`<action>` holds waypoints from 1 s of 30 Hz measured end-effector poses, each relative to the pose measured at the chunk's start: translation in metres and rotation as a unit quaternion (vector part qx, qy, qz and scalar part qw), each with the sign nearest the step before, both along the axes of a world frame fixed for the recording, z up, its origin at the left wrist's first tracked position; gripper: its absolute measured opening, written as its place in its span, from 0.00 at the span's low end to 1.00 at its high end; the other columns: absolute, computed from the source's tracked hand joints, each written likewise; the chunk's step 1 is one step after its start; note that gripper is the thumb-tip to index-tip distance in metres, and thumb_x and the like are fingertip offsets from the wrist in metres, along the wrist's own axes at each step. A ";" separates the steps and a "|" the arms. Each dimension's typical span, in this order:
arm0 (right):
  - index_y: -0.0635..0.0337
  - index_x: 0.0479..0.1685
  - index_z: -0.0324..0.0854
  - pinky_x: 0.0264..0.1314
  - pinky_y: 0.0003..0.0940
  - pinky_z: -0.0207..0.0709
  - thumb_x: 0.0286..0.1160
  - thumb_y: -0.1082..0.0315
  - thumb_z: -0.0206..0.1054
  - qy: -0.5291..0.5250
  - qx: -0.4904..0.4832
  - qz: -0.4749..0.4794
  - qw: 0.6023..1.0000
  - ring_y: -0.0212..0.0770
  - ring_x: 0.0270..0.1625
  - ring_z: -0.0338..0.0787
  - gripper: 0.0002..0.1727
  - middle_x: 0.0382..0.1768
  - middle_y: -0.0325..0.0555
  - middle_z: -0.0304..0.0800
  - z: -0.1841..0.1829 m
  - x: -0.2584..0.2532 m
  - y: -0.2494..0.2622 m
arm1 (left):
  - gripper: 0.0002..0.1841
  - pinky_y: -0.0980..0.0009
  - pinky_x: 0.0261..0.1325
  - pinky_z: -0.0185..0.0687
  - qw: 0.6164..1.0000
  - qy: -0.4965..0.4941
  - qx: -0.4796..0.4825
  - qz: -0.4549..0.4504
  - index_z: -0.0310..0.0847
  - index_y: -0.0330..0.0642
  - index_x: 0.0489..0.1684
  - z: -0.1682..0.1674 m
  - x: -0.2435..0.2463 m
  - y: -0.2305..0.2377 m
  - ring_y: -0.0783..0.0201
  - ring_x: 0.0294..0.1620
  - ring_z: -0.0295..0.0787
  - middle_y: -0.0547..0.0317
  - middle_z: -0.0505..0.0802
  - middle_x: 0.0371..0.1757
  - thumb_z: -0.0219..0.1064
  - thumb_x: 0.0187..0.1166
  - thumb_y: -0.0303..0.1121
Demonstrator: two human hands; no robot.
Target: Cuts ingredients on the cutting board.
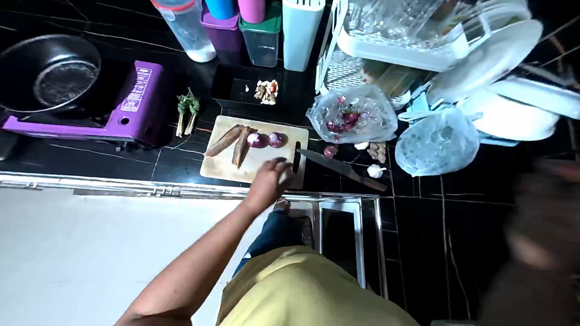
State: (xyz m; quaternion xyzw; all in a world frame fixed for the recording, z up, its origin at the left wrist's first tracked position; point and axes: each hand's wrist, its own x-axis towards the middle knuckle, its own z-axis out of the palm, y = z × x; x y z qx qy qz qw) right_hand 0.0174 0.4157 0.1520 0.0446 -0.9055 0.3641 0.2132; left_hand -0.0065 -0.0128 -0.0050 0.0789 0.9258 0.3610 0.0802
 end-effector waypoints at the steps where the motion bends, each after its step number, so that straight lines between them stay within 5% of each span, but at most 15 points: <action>1: 0.74 0.61 0.81 0.72 0.36 0.79 0.84 0.60 0.63 -0.028 0.034 0.043 0.998 0.40 0.67 0.84 0.22 0.65 0.58 0.84 -0.037 -0.007 -0.036 | 0.22 0.38 0.79 0.70 0.999 0.023 -0.018 0.017 0.84 0.39 0.70 -0.005 -0.007 -0.013 0.37 0.78 0.76 0.39 0.82 0.76 0.73 0.78 0.35; 3: 0.74 0.55 0.86 0.72 0.48 0.80 0.78 0.63 0.69 -0.080 0.022 0.100 0.992 0.54 0.69 0.85 0.20 0.65 0.67 0.84 -0.098 -0.021 -0.109 | 0.26 0.30 0.78 0.67 0.996 0.062 -0.044 0.050 0.81 0.36 0.72 -0.017 -0.023 -0.036 0.29 0.78 0.72 0.33 0.81 0.76 0.76 0.75 0.34; 6: 0.68 0.58 0.87 0.75 0.50 0.79 0.74 0.66 0.74 -0.132 -0.019 0.184 0.974 0.52 0.72 0.84 0.17 0.67 0.60 0.85 -0.149 -0.039 -0.200 | 0.29 0.27 0.79 0.61 0.990 0.074 -0.071 0.092 0.78 0.35 0.75 -0.025 -0.045 -0.059 0.26 0.80 0.68 0.32 0.79 0.78 0.78 0.72 0.31; 11: 0.56 0.72 0.82 0.74 0.56 0.77 0.73 0.68 0.76 -0.182 0.045 0.265 0.946 0.57 0.75 0.81 0.25 0.77 0.55 0.78 -0.163 -0.087 -0.288 | 0.36 0.26 0.79 0.59 0.988 0.070 -0.113 0.081 0.76 0.37 0.78 -0.050 -0.070 -0.086 0.24 0.80 0.67 0.33 0.81 0.77 0.82 0.66 0.32; 15: 0.45 0.85 0.72 0.75 0.66 0.73 0.63 0.67 0.83 -0.242 0.123 0.241 0.932 0.65 0.79 0.76 0.43 0.86 0.58 0.66 -0.182 -0.137 -0.339 | 0.27 0.29 0.76 0.65 0.986 0.088 -0.132 0.052 0.81 0.41 0.74 -0.069 -0.087 -0.102 0.29 0.76 0.74 0.36 0.84 0.73 0.76 0.73 0.32; 17: 0.43 0.86 0.71 0.78 0.69 0.69 0.64 0.66 0.83 -0.282 0.164 0.226 0.918 0.67 0.83 0.70 0.44 0.87 0.59 0.65 -0.194 -0.151 -0.359 | 0.24 0.31 0.75 0.68 0.986 0.095 -0.135 0.033 0.82 0.40 0.72 -0.072 -0.092 -0.109 0.30 0.75 0.75 0.36 0.85 0.71 0.75 0.75 0.29; 20: 0.51 0.72 0.84 0.78 0.62 0.72 0.68 0.68 0.78 -0.273 0.192 0.207 0.920 0.61 0.78 0.76 0.28 0.74 0.56 0.81 -0.209 -0.158 -0.371 | 0.25 0.31 0.73 0.68 0.986 0.095 -0.140 -0.005 0.86 0.37 0.65 -0.067 -0.098 -0.120 0.29 0.75 0.76 0.32 0.85 0.69 0.81 0.69 0.35; 22: 0.57 0.67 0.86 0.75 0.57 0.75 0.68 0.70 0.78 -0.261 0.128 0.188 0.938 0.59 0.71 0.82 0.24 0.69 0.60 0.82 -0.210 -0.156 -0.367 | 0.27 0.31 0.72 0.69 0.987 0.100 -0.123 -0.020 0.86 0.34 0.62 -0.059 -0.103 -0.125 0.28 0.74 0.76 0.30 0.86 0.67 0.83 0.65 0.37; 25: 0.60 0.70 0.82 0.67 0.54 0.84 0.66 0.69 0.80 -0.252 0.061 0.109 0.960 0.59 0.67 0.85 0.28 0.72 0.64 0.77 -0.200 -0.144 -0.340 | 0.27 0.31 0.68 0.72 0.990 0.098 -0.083 -0.050 0.86 0.33 0.60 -0.048 -0.111 -0.119 0.28 0.68 0.79 0.31 0.87 0.64 0.83 0.63 0.38; 30: 0.63 0.72 0.78 0.66 0.58 0.83 0.61 0.67 0.84 -0.245 0.056 -0.079 0.965 0.60 0.65 0.87 0.35 0.68 0.65 0.81 -0.177 -0.116 -0.257 | 0.28 0.37 0.74 0.74 0.990 0.014 0.017 -0.141 0.84 0.34 0.66 -0.031 -0.119 -0.061 0.34 0.71 0.81 0.33 0.86 0.68 0.82 0.66 0.38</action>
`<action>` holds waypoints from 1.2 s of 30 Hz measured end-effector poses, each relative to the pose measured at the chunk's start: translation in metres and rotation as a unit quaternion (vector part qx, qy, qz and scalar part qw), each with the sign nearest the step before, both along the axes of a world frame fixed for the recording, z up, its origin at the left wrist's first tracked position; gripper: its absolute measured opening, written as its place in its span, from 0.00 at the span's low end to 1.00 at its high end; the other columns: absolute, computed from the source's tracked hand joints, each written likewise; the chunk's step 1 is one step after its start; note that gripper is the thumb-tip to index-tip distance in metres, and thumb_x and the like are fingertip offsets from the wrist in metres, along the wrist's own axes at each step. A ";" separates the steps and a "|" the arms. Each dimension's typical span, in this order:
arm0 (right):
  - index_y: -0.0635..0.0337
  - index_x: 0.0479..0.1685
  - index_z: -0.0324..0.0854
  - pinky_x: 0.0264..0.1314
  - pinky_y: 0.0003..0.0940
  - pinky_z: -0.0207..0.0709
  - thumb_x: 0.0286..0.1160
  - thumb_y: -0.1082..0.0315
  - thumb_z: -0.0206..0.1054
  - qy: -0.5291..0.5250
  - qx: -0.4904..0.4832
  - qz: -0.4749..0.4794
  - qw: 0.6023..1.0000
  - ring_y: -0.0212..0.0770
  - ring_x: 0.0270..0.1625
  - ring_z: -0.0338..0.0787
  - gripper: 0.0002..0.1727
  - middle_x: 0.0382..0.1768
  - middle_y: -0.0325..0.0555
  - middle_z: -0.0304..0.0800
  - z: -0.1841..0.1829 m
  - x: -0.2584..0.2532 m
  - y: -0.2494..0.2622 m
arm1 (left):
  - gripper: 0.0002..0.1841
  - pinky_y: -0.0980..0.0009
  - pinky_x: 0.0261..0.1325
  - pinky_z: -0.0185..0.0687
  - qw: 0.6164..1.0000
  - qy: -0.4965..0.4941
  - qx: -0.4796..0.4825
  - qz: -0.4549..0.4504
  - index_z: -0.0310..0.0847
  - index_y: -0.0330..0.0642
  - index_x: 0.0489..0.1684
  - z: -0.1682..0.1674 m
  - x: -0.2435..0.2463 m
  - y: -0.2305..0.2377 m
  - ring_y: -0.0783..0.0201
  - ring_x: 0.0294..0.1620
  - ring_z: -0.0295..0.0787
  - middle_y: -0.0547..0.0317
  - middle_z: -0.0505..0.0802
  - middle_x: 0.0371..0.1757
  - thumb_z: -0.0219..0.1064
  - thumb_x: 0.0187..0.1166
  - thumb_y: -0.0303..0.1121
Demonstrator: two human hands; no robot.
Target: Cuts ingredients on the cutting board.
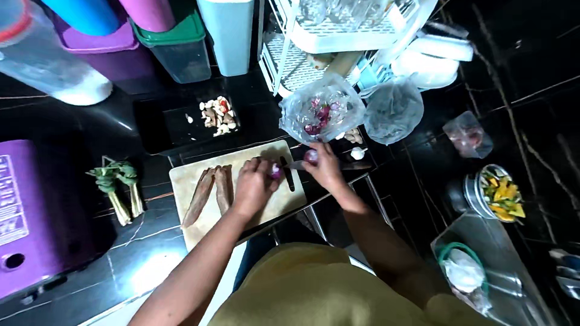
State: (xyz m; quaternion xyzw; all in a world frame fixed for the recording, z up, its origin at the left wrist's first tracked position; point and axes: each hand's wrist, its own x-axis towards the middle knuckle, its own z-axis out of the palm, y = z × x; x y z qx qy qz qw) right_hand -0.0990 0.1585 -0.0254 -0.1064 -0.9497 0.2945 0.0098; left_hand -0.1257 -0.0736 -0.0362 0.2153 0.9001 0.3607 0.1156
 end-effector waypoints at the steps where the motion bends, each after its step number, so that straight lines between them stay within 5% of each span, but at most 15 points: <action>1: 0.64 0.71 0.78 0.67 0.59 0.83 0.61 0.66 0.84 0.001 0.008 -0.030 1.000 0.61 0.66 0.86 0.34 0.68 0.65 0.81 -0.002 0.002 0.018 | 0.29 0.38 0.74 0.75 1.000 -0.021 0.014 -0.015 0.83 0.36 0.68 -0.001 -0.002 0.016 0.36 0.71 0.81 0.35 0.85 0.69 0.81 0.67 0.38; 6: 0.66 0.66 0.81 0.67 0.60 0.82 0.60 0.70 0.85 -0.012 0.033 -0.080 0.996 0.63 0.66 0.86 0.31 0.68 0.66 0.81 -0.031 -0.011 0.083 | 0.30 0.40 0.71 0.79 0.995 -0.088 0.002 -0.043 0.80 0.42 0.74 -0.011 -0.021 0.087 0.40 0.70 0.83 0.39 0.85 0.71 0.80 0.68 0.35; 10: 0.65 0.69 0.80 0.70 0.60 0.80 0.59 0.67 0.86 0.011 0.020 -0.029 0.999 0.63 0.69 0.85 0.34 0.69 0.65 0.81 -0.044 -0.014 0.102 | 0.30 0.40 0.77 0.73 1.000 -0.028 0.000 -0.011 0.79 0.36 0.72 -0.034 -0.034 0.116 0.37 0.74 0.79 0.36 0.84 0.71 0.81 0.69 0.33; 13: 0.62 0.67 0.83 0.75 0.60 0.77 0.70 0.60 0.79 0.034 0.032 0.060 0.997 0.62 0.73 0.82 0.27 0.70 0.63 0.83 -0.042 0.009 0.114 | 0.29 0.40 0.76 0.74 1.000 0.021 0.005 0.014 0.82 0.35 0.68 -0.038 -0.029 0.120 0.37 0.73 0.80 0.36 0.84 0.72 0.81 0.69 0.40; 15: 0.62 0.58 0.89 0.70 0.58 0.81 0.75 0.57 0.73 0.023 0.072 0.145 0.987 0.61 0.67 0.87 0.20 0.63 0.61 0.89 -0.046 0.028 0.127 | 0.24 0.42 0.74 0.76 0.998 0.057 0.004 0.040 0.86 0.39 0.63 -0.036 -0.019 0.110 0.40 0.71 0.81 0.41 0.85 0.71 0.78 0.73 0.43; 19: 0.60 0.64 0.87 0.70 0.65 0.78 0.78 0.66 0.69 0.030 0.093 0.231 0.968 0.65 0.67 0.86 0.18 0.64 0.62 0.87 -0.058 0.049 0.153 | 0.21 0.43 0.76 0.73 0.984 0.064 -0.040 0.161 0.85 0.41 0.68 -0.024 0.006 0.059 0.41 0.75 0.78 0.44 0.83 0.75 0.72 0.78 0.38; 26: 0.62 0.64 0.88 0.68 0.66 0.78 0.81 0.71 0.64 0.045 0.088 0.310 0.945 0.72 0.65 0.86 0.17 0.63 0.69 0.87 -0.058 0.041 0.180 | 0.18 0.39 0.76 0.71 0.890 0.061 -0.102 0.440 0.84 0.36 0.64 -0.019 0.061 -0.041 0.35 0.75 0.76 0.35 0.83 0.72 0.70 0.80 0.34; 31: 0.71 0.59 0.87 0.51 0.64 0.86 0.78 0.68 0.59 0.022 0.099 0.283 0.954 0.67 0.47 0.94 0.19 0.47 0.68 0.93 -0.024 0.053 0.190 | 0.27 0.33 0.78 0.66 0.885 0.048 -0.092 0.454 0.79 0.35 0.74 -0.032 0.070 -0.076 0.30 0.79 0.71 0.32 0.78 0.78 0.76 0.73 0.32; 34: 0.69 0.54 0.89 0.50 0.64 0.85 0.77 0.56 0.67 -0.041 0.059 0.232 0.970 0.62 0.45 0.94 0.22 0.45 0.64 0.93 -0.004 0.061 0.184 | 0.26 0.34 0.76 0.69 0.901 0.036 -0.108 0.419 0.80 0.37 0.73 -0.042 0.062 -0.092 0.31 0.75 0.76 0.33 0.85 0.71 0.74 0.73 0.27; 36: 0.66 0.44 0.90 0.46 0.54 0.85 0.76 0.54 0.66 -0.045 0.017 0.224 0.973 0.51 0.40 0.92 0.21 0.37 0.57 0.93 -0.003 0.067 0.170 | 0.20 0.37 0.75 0.72 0.907 0.039 -0.118 0.404 0.84 0.36 0.67 -0.047 0.058 -0.099 0.33 0.72 0.79 0.35 0.88 0.64 0.72 0.76 0.27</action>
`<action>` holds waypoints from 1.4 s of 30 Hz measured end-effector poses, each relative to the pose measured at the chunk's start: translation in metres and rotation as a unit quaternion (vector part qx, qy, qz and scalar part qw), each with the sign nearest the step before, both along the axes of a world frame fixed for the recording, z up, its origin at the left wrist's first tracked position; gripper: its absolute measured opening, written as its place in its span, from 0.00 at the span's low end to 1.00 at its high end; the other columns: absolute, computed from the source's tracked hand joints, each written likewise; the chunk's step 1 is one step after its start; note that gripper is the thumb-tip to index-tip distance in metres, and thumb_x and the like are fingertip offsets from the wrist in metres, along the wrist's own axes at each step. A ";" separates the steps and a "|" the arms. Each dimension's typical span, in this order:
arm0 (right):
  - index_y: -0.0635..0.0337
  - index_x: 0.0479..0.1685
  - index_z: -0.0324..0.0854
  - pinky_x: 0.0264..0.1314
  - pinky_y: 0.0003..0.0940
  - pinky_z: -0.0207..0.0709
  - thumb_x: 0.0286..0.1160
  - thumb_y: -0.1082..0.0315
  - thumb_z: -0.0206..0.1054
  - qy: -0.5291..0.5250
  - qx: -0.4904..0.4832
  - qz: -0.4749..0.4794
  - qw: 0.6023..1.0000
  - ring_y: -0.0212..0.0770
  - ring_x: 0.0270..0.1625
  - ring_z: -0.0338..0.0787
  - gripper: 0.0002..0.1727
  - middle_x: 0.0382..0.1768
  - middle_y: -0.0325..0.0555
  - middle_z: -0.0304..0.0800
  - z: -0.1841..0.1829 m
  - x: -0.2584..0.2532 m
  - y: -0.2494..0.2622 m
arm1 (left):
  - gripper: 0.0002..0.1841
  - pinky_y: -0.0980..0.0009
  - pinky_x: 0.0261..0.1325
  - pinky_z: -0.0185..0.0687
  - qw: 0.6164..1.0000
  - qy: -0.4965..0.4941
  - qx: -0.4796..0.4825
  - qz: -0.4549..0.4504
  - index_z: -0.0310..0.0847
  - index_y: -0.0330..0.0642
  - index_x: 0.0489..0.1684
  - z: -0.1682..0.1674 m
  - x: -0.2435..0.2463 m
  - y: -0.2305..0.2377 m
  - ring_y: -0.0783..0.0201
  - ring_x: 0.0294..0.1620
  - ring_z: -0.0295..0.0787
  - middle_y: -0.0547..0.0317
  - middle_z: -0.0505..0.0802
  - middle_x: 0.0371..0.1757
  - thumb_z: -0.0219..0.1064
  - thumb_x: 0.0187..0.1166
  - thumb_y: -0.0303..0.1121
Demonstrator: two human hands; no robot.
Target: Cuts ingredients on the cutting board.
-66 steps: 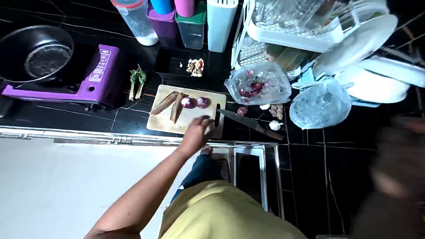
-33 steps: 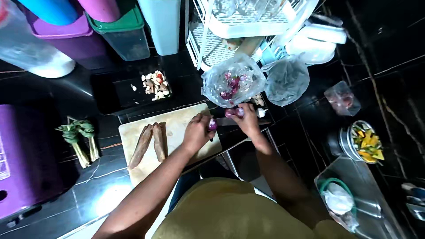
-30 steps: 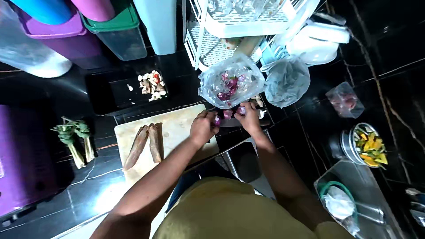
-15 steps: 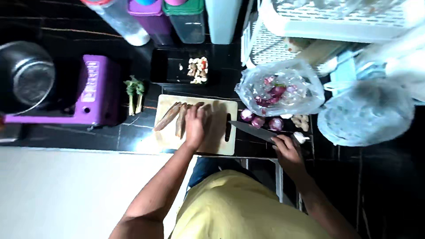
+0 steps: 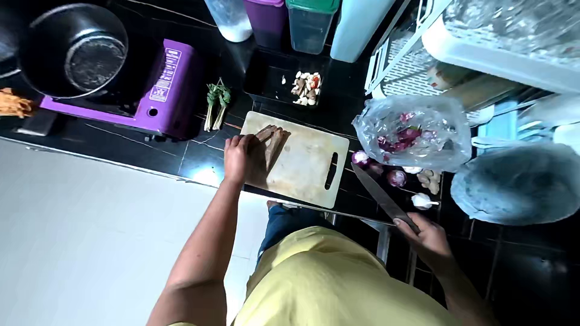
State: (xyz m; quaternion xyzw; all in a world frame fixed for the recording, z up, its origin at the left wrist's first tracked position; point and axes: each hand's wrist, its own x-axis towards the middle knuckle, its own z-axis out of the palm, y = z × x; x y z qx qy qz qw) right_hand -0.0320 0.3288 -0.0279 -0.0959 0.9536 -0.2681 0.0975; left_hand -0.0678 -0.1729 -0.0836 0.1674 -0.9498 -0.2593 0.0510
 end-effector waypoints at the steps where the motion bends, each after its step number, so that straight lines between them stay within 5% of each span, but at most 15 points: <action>1: 0.65 0.42 0.90 0.44 0.46 0.85 0.77 0.54 0.66 -0.013 -0.031 -0.002 0.999 0.44 0.38 0.91 0.20 0.35 0.52 0.92 -0.001 0.002 -0.011 | 0.18 0.38 0.75 0.73 1.000 0.003 0.000 0.001 0.85 0.36 0.66 -0.002 0.000 -0.003 0.33 0.71 0.79 0.35 0.89 0.62 0.71 0.78 0.28; 3: 0.65 0.42 0.88 0.39 0.38 0.84 0.79 0.56 0.64 -0.054 -0.081 -0.011 0.995 0.36 0.33 0.88 0.18 0.31 0.48 0.90 -0.006 0.004 -0.043 | 0.18 0.39 0.75 0.73 1.000 0.011 0.010 0.015 0.85 0.34 0.66 -0.005 0.002 -0.011 0.31 0.71 0.79 0.33 0.88 0.63 0.69 0.79 0.28; 10: 0.66 0.53 0.82 0.32 0.35 0.84 0.88 0.62 0.59 -0.210 -0.076 -0.026 0.974 0.35 0.24 0.86 0.15 0.29 0.44 0.89 -0.013 -0.006 -0.146 | 0.18 0.39 0.73 0.74 0.998 0.025 0.039 0.045 0.85 0.34 0.66 -0.004 0.012 -0.033 0.32 0.69 0.81 0.32 0.88 0.62 0.71 0.79 0.30; 15: 0.67 0.67 0.76 0.40 0.43 0.86 0.83 0.63 0.64 -0.217 -0.045 -0.005 0.975 0.43 0.31 0.90 0.20 0.35 0.53 0.89 -0.013 -0.009 -0.178 | 0.19 0.42 0.73 0.75 0.994 0.042 0.082 0.056 0.85 0.32 0.65 0.005 0.009 -0.032 0.34 0.68 0.82 0.32 0.88 0.60 0.72 0.78 0.30; 18: 0.67 0.69 0.74 0.38 0.38 0.89 0.85 0.67 0.62 -0.247 -0.041 -0.021 0.968 0.39 0.27 0.91 0.19 0.32 0.50 0.90 -0.012 -0.009 -0.192 | 0.23 0.39 0.75 0.70 0.994 0.068 0.077 0.045 0.83 0.34 0.68 0.008 0.009 -0.025 0.31 0.72 0.76 0.31 0.83 0.69 0.75 0.74 0.32; 23: 0.66 0.79 0.64 0.39 0.45 0.89 0.90 0.65 0.56 -0.283 0.008 -0.023 0.959 0.46 0.30 0.92 0.23 0.40 0.55 0.89 -0.019 -0.008 -0.197 | 0.32 0.40 0.72 0.78 0.995 0.007 0.081 -0.063 0.80 0.33 0.71 0.012 0.017 0.023 0.35 0.70 0.82 0.33 0.85 0.67 0.79 0.73 0.47; 27: 0.67 0.80 0.63 0.45 0.50 0.88 0.90 0.64 0.55 -0.269 0.054 -0.002 0.962 0.51 0.35 0.93 0.25 0.39 0.59 0.88 -0.017 -0.012 -0.200 | 0.31 0.44 0.70 0.79 0.988 0.029 0.092 -0.119 0.78 0.32 0.73 -0.004 0.019 0.047 0.36 0.66 0.84 0.34 0.87 0.64 0.79 0.68 0.29; 31: 0.67 0.77 0.68 0.49 0.53 0.86 0.89 0.61 0.57 -0.220 0.062 -0.004 0.974 0.54 0.39 0.93 0.25 0.39 0.59 0.90 -0.005 -0.009 -0.197 | 0.22 0.51 0.72 0.80 0.956 0.058 0.124 -0.261 0.84 0.34 0.67 -0.012 0.026 0.060 0.44 0.67 0.86 0.42 0.90 0.63 0.75 0.72 0.26; 36: 0.67 0.75 0.71 0.36 0.40 0.85 0.88 0.60 0.58 -0.177 -0.063 -0.010 0.982 0.41 0.27 0.88 0.24 0.32 0.51 0.88 -0.006 -0.002 -0.189 | 0.22 0.51 0.71 0.80 0.957 0.091 0.139 -0.236 0.86 0.39 0.65 -0.022 0.035 0.065 0.45 0.65 0.85 0.44 0.89 0.62 0.78 0.70 0.30; 39: 0.66 0.71 0.70 0.24 0.26 0.80 0.89 0.64 0.58 -0.244 -0.212 -0.047 0.945 0.30 0.18 0.80 0.19 0.24 0.39 0.78 -0.003 -0.003 -0.189 | 0.22 0.50 0.68 0.81 0.959 0.094 0.130 -0.235 0.87 0.39 0.64 -0.024 0.033 0.066 0.44 0.62 0.85 0.44 0.90 0.59 0.79 0.70 0.30; 42: 0.64 0.67 0.71 0.23 0.24 0.79 0.89 0.65 0.58 -0.266 -0.249 -0.057 0.930 0.29 0.18 0.78 0.16 0.22 0.37 0.76 -0.002 -0.004 -0.189 | 0.21 0.50 0.66 0.81 0.957 0.083 0.137 -0.242 0.87 0.40 0.64 -0.020 0.030 0.063 0.44 0.60 0.86 0.44 0.90 0.56 0.77 0.72 0.30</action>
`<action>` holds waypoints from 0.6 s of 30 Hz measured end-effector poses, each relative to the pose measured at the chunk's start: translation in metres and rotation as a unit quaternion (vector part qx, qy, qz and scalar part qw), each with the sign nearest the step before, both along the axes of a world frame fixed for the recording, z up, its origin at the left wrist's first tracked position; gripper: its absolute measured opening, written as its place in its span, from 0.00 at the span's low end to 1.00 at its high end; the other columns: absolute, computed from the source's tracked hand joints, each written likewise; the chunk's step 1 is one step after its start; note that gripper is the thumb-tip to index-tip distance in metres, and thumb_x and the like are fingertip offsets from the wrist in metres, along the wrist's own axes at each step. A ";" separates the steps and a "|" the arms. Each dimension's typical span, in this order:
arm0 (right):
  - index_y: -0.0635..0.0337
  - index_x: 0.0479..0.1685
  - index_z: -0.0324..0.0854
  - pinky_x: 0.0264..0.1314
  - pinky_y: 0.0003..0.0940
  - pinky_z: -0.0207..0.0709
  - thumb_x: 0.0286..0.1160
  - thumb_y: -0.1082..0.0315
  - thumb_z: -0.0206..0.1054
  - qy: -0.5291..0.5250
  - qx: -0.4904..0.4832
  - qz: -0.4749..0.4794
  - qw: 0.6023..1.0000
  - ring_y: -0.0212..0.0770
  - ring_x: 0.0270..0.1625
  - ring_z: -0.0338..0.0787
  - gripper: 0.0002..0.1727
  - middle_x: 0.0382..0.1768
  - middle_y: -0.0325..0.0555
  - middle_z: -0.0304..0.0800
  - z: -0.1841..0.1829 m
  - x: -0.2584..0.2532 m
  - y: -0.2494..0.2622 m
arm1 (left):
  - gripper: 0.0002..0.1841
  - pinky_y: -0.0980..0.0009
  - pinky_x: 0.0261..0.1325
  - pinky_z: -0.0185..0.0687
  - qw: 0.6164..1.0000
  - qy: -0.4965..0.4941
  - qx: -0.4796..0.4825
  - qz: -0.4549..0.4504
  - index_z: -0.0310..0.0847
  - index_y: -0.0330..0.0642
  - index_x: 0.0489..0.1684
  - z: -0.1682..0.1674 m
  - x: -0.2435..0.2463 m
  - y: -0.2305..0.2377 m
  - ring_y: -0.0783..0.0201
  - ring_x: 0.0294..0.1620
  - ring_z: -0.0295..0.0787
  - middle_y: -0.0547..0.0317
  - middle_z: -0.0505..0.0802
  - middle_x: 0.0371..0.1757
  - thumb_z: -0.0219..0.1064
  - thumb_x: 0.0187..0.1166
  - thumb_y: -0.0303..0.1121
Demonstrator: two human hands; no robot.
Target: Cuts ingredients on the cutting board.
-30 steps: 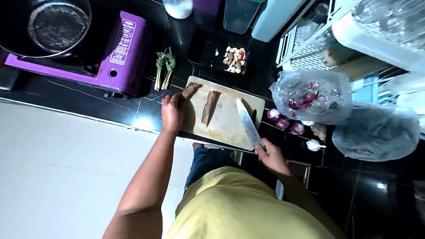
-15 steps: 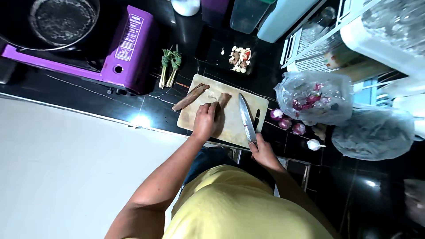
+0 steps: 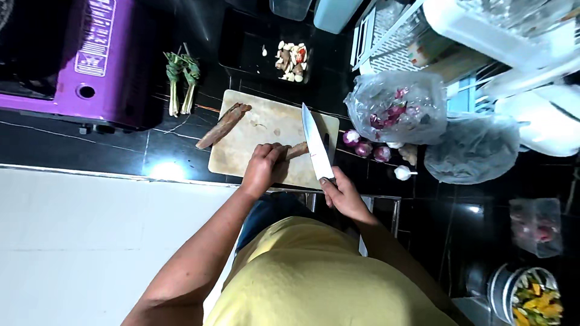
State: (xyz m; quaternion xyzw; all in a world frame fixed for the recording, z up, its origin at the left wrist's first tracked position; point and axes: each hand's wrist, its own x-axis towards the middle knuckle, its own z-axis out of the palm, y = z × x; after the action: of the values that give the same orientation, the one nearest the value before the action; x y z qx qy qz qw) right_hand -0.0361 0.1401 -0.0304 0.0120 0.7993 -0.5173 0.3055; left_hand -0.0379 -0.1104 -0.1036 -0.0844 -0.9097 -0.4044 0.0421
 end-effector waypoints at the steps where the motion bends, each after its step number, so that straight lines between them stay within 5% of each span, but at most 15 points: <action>1: 0.64 0.67 0.71 0.24 0.25 0.79 0.88 0.64 0.58 0.016 0.015 0.007 1.000 0.29 0.18 0.79 0.17 0.22 0.38 0.77 -0.002 0.000 0.001 | 0.20 0.49 0.65 0.82 1.000 -0.014 0.008 -0.007 0.87 0.39 0.64 0.003 -0.002 -0.003 0.44 0.59 0.87 0.44 0.91 0.55 0.76 0.74 0.31; 6: 0.67 0.70 0.74 0.33 0.32 0.85 0.88 0.62 0.59 0.127 0.125 0.053 0.983 0.34 0.24 0.86 0.21 0.28 0.44 0.85 -0.007 0.003 0.005 | 0.12 0.45 0.65 0.82 0.998 -0.069 0.004 0.006 0.90 0.38 0.56 0.020 -0.017 -0.014 0.42 0.58 0.89 0.43 0.94 0.51 0.64 0.86 0.33; 10: 0.68 0.71 0.74 0.38 0.37 0.86 0.88 0.62 0.59 0.181 0.179 0.081 0.964 0.39 0.29 0.88 0.22 0.32 0.49 0.88 -0.007 0.001 0.002 | 0.19 0.41 0.69 0.78 0.998 -0.031 -0.038 0.040 0.89 0.39 0.61 0.013 -0.020 -0.010 0.39 0.65 0.85 0.43 0.91 0.62 0.72 0.80 0.42; 18: 0.65 0.72 0.75 0.48 0.54 0.85 0.89 0.60 0.57 0.192 0.301 0.139 0.924 0.56 0.41 0.94 0.21 0.36 0.56 0.92 0.013 -0.003 -0.023 | 0.16 0.45 0.67 0.81 0.999 -0.049 -0.005 0.016 0.90 0.39 0.58 0.010 -0.022 -0.002 0.41 0.60 0.86 0.42 0.92 0.55 0.77 0.74 0.33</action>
State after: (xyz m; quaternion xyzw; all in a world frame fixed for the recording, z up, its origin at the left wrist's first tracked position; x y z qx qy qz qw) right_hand -0.0389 0.1170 -0.0176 -0.1072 0.9542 -0.1974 0.1974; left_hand -0.0594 -0.1122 -0.0935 -0.0500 -0.9140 -0.4027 0.0036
